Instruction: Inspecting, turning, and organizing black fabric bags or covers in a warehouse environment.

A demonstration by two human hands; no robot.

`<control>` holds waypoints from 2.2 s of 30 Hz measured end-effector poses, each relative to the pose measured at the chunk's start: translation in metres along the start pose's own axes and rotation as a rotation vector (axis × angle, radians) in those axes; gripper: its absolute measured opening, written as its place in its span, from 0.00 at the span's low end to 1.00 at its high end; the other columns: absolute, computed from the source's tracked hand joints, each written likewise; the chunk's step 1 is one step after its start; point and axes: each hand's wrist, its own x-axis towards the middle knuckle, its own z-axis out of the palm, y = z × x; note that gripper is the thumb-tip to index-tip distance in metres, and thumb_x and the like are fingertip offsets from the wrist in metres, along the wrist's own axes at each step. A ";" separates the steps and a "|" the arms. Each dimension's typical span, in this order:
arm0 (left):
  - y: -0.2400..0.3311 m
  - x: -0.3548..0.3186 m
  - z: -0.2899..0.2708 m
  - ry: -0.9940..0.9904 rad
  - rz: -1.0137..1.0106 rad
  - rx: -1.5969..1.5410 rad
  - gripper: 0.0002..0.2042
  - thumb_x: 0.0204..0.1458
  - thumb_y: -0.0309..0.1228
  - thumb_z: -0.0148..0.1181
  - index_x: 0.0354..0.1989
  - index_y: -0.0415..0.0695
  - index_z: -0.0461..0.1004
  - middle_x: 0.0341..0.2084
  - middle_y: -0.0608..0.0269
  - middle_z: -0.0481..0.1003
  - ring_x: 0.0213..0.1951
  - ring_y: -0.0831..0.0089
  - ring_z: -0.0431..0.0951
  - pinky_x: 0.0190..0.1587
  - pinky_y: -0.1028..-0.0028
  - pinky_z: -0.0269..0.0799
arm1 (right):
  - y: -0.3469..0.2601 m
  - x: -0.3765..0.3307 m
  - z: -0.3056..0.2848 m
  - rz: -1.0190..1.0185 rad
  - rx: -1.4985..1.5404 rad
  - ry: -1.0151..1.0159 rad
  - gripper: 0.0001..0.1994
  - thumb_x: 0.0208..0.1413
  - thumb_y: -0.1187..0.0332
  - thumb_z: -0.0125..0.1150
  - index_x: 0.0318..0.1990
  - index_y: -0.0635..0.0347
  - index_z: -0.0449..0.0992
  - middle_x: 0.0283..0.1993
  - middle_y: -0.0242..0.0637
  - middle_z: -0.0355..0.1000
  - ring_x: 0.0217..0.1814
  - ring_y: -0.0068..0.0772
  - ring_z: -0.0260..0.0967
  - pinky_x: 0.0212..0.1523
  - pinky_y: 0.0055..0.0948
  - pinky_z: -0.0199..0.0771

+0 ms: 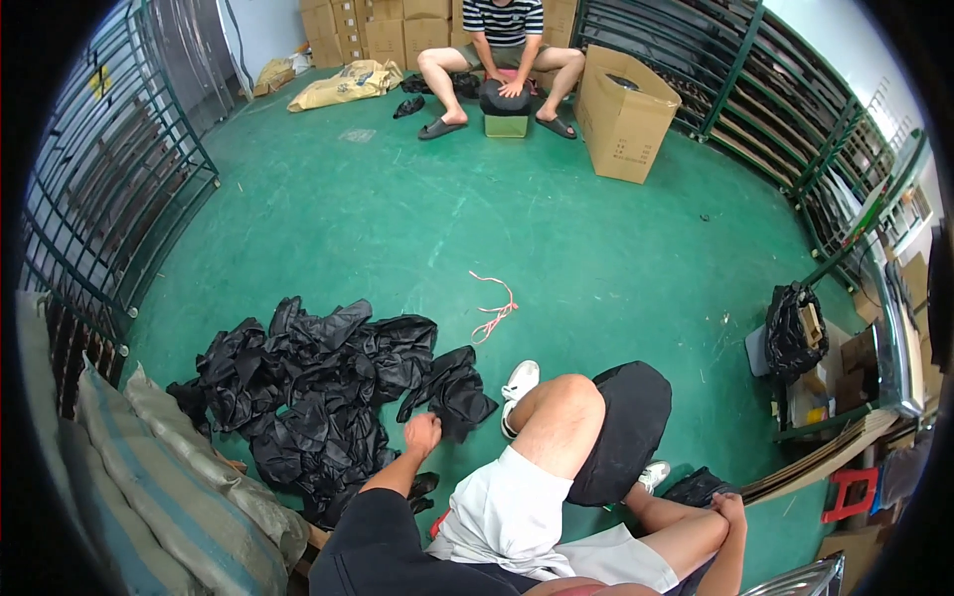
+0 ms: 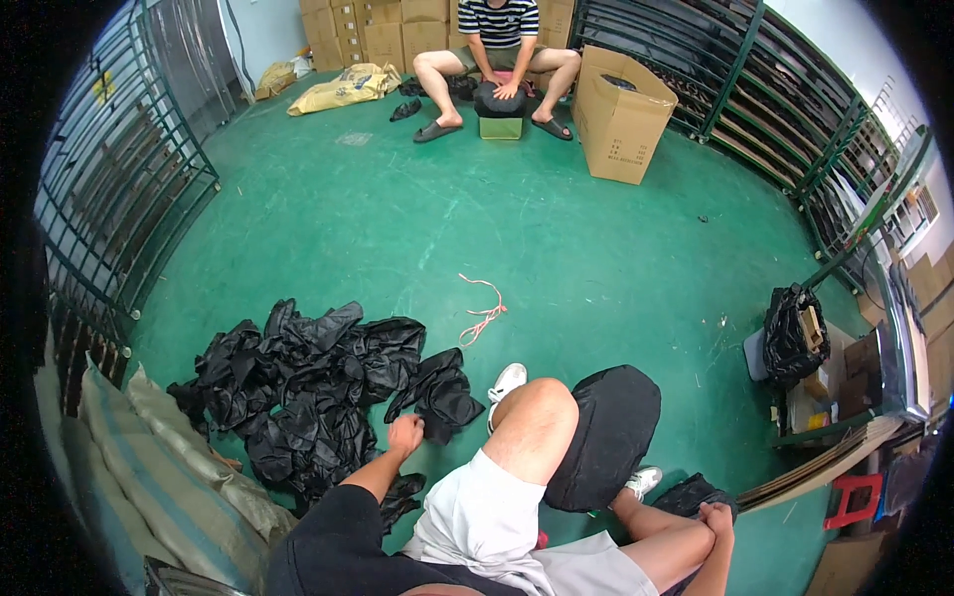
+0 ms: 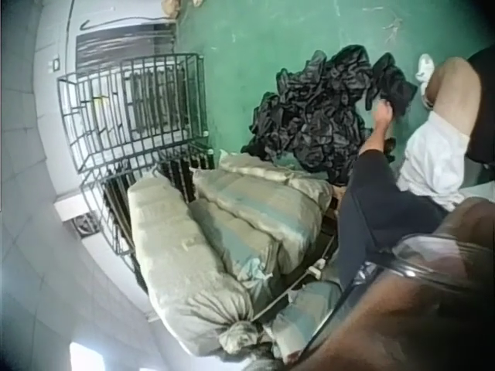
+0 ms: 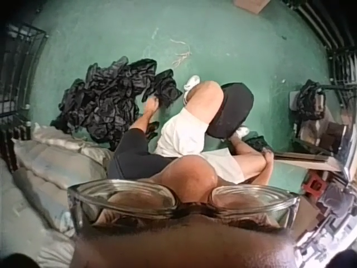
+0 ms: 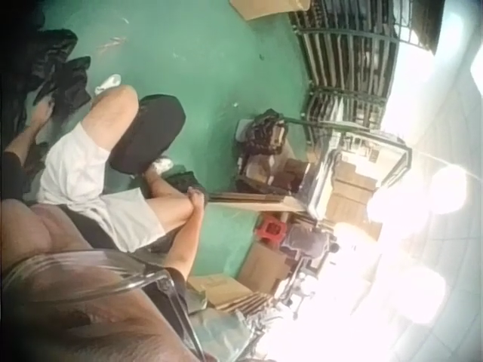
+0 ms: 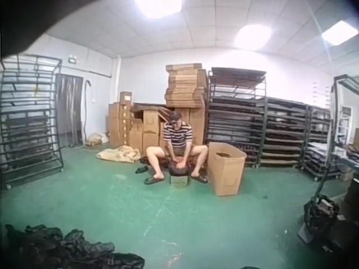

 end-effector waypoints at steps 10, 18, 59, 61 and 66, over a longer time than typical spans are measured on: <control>0.184 0.055 -0.175 0.414 0.450 -0.736 0.15 0.60 0.35 0.52 0.22 0.42 0.63 0.14 0.72 0.60 0.18 0.83 0.61 0.20 0.76 0.56 | -0.137 -0.001 0.071 -0.386 -0.389 -0.185 0.11 0.48 0.65 0.64 0.28 0.66 0.75 0.20 0.40 0.74 0.25 0.35 0.74 0.31 0.34 0.73; 0.409 -0.021 -0.209 0.268 0.956 -0.788 0.14 0.56 0.30 0.55 0.22 0.36 0.65 0.16 0.63 0.60 0.22 0.77 0.61 0.25 0.72 0.59 | -0.256 0.011 0.152 -0.733 0.261 -0.559 0.09 0.61 0.65 0.56 0.40 0.63 0.72 0.27 0.32 0.71 0.28 0.20 0.67 0.28 0.24 0.68; 0.535 -0.058 -0.012 -0.547 0.876 -0.831 0.10 0.47 0.30 0.61 0.32 0.34 0.77 0.23 0.53 0.78 0.28 0.68 0.79 0.33 0.66 0.73 | -0.293 0.043 0.115 -0.315 1.560 -0.235 0.16 0.56 0.64 0.58 0.50 0.61 0.72 0.48 0.38 0.74 0.49 0.35 0.72 0.53 0.37 0.71; 0.530 -0.055 -0.016 -0.620 0.747 -1.011 0.08 0.48 0.27 0.62 0.34 0.35 0.77 0.28 0.62 0.79 0.30 0.73 0.78 0.36 0.69 0.73 | -0.302 0.037 0.112 -0.343 1.606 -0.206 0.13 0.53 0.70 0.58 0.47 0.61 0.72 0.46 0.38 0.74 0.48 0.36 0.72 0.53 0.38 0.72; 0.509 -0.034 -0.041 -0.616 0.492 -1.346 0.11 0.45 0.22 0.62 0.40 0.37 0.77 0.36 0.62 0.79 0.38 0.73 0.78 0.46 0.74 0.71 | -0.311 0.027 0.109 -0.303 1.729 -0.286 0.17 0.43 0.80 0.50 0.44 0.64 0.72 0.44 0.41 0.74 0.48 0.39 0.72 0.53 0.38 0.73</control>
